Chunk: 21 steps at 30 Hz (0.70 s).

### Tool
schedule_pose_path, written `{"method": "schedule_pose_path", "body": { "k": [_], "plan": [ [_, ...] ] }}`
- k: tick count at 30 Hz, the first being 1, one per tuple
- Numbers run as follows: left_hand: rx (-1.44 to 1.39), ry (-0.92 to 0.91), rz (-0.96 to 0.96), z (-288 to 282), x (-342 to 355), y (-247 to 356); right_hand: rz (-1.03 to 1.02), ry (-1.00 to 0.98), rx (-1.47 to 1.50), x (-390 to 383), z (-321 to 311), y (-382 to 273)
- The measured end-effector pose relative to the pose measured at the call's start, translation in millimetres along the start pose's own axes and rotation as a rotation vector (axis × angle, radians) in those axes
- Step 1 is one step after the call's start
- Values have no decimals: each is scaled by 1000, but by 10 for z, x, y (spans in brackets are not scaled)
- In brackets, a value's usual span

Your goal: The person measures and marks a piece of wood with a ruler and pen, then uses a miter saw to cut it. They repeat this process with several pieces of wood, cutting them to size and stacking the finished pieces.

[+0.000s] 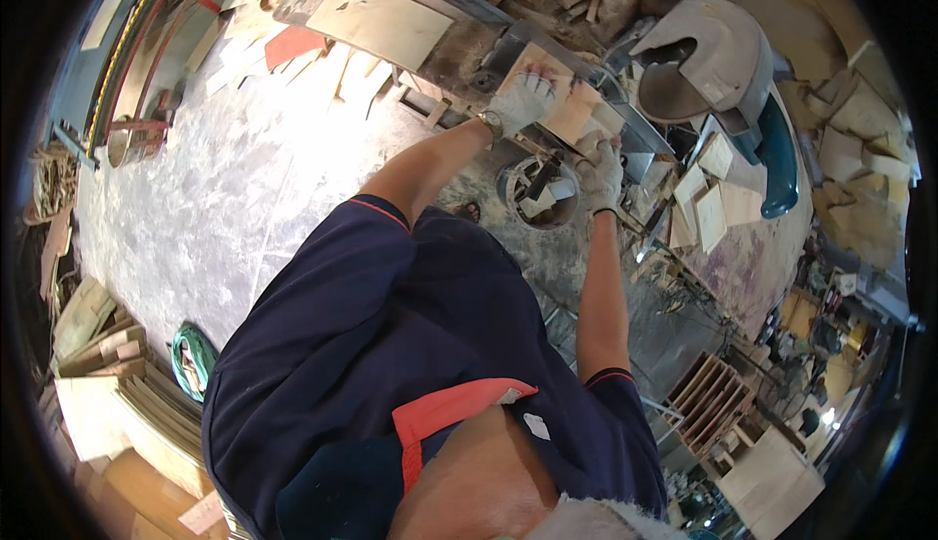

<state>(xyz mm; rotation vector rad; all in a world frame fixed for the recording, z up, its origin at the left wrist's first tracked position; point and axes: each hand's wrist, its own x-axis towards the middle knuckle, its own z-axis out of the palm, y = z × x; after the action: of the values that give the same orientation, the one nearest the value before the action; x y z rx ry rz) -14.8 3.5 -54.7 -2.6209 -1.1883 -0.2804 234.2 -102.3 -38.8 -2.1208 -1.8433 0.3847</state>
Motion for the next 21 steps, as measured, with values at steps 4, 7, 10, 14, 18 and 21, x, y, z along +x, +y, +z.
{"method": "schedule_pose_path", "body": {
  "k": [4,7,10,14,18,21],
  "plan": [
    [-27,-57,4,55,-10,-40,149,82,145,-77,-586,188],
    [-18,-40,17,101,2,-76,134,451,354,-17,-1446,147],
    [49,11,43,99,-8,-98,155,727,651,-97,-2808,-220],
    [-72,-71,84,56,9,-132,18,303,582,318,-3928,-1118],
    [7,90,75,14,-3,-152,-229,57,-392,876,-3840,-1658],
    [5,75,83,23,3,-156,242,-9,-215,755,-3598,-1667]
  ]
}}
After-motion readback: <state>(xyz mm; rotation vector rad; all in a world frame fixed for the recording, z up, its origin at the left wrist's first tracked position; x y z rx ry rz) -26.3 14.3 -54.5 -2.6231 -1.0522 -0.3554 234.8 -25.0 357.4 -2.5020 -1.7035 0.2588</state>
